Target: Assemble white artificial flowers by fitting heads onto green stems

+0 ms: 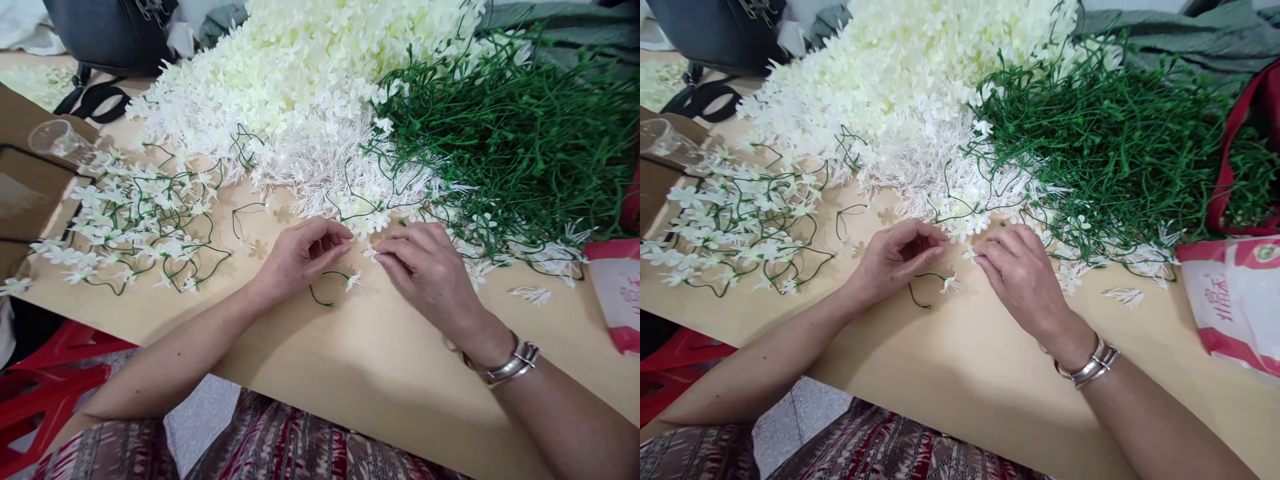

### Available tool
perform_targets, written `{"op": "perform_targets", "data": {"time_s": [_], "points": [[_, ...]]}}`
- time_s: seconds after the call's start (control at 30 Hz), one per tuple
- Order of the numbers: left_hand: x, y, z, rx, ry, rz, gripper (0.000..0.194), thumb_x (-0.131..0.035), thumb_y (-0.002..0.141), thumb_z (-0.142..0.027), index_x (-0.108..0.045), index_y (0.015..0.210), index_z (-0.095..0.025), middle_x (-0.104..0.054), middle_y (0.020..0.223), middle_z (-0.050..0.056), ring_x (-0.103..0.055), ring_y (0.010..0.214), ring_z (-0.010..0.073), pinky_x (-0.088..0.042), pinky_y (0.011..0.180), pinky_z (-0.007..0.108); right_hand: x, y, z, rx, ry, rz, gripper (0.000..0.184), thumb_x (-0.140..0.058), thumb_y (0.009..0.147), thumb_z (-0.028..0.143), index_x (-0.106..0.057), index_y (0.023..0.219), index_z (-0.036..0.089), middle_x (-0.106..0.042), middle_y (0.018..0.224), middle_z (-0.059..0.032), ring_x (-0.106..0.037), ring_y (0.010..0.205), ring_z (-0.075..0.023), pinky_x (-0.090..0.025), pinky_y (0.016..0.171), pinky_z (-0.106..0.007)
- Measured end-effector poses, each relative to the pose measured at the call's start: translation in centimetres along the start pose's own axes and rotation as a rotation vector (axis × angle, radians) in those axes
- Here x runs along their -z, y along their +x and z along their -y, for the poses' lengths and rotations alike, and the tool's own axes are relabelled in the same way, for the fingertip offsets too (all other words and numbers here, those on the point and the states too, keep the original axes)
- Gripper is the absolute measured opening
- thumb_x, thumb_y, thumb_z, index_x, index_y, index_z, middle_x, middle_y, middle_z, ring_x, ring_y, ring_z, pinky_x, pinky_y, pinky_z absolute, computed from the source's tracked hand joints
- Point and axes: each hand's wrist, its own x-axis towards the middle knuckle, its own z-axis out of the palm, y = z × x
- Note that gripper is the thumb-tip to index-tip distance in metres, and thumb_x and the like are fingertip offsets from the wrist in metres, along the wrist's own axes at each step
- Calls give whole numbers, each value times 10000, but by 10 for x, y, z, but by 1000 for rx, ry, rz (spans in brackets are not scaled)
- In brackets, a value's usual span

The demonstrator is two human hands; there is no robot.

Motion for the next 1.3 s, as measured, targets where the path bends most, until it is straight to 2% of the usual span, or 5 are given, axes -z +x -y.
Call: {"op": "perform_targets", "data": {"time_s": [0.2, 0.3, 0.67, 1.03, 1.3], "points": [[-4, 0, -1, -123, -80, 90, 178, -725, 1001, -306, -768, 1140, -203, -756, 1154, 101, -724, 937, 141, -583, 750, 221, 0, -1, 23, -304, 441, -29, 40, -712, 981, 261, -741, 962, 282, -763, 890, -17, -686, 777, -204, -563, 715, -379], [-6, 0, -3, -124, -132, 125, 134, -706, 1016, -286, -769, 1093, -195, -783, 1056, 86, -739, 901, 138, -593, 775, 231, -3, -4, 28, -424, 539, -4, 46, -735, 956, 286, -737, 912, 271, -742, 822, 0, -646, 685, -172, -524, 627, -330], [-4, 1, -2, -188, 57, -23, 100, -675, 993, -117, -743, 1044, -168, -772, 966, 56, -720, 840, 113, -546, 708, 183, 7, 4, 16, -218, 239, -159, 86, -671, 988, 198, -711, 962, 269, -746, 904, -30, -693, 856, -226, -540, 784, -395], [-14, 5, 1, -244, 149, 194, 229, -681, 1034, -334, -761, 1154, -157, -773, 1105, 120, -732, 988, 202, -586, 871, 304, 23, 5, -19, -162, -454, -109, 128, -685, 956, 262, -760, 1026, 186, -758, 998, -134, -661, 964, -352, -509, 899, -522], [-25, 4, 7, -269, 234, 249, 237, -605, 1078, -362, -788, 1152, -231, -771, 1123, 83, -708, 959, 188, -522, 880, 317, 11, 3, -3, -52, -152, -15, 173, -587, 1012, 158, -733, 974, 242, -749, 923, -66, -696, 869, -258, -569, 807, -431]]}}
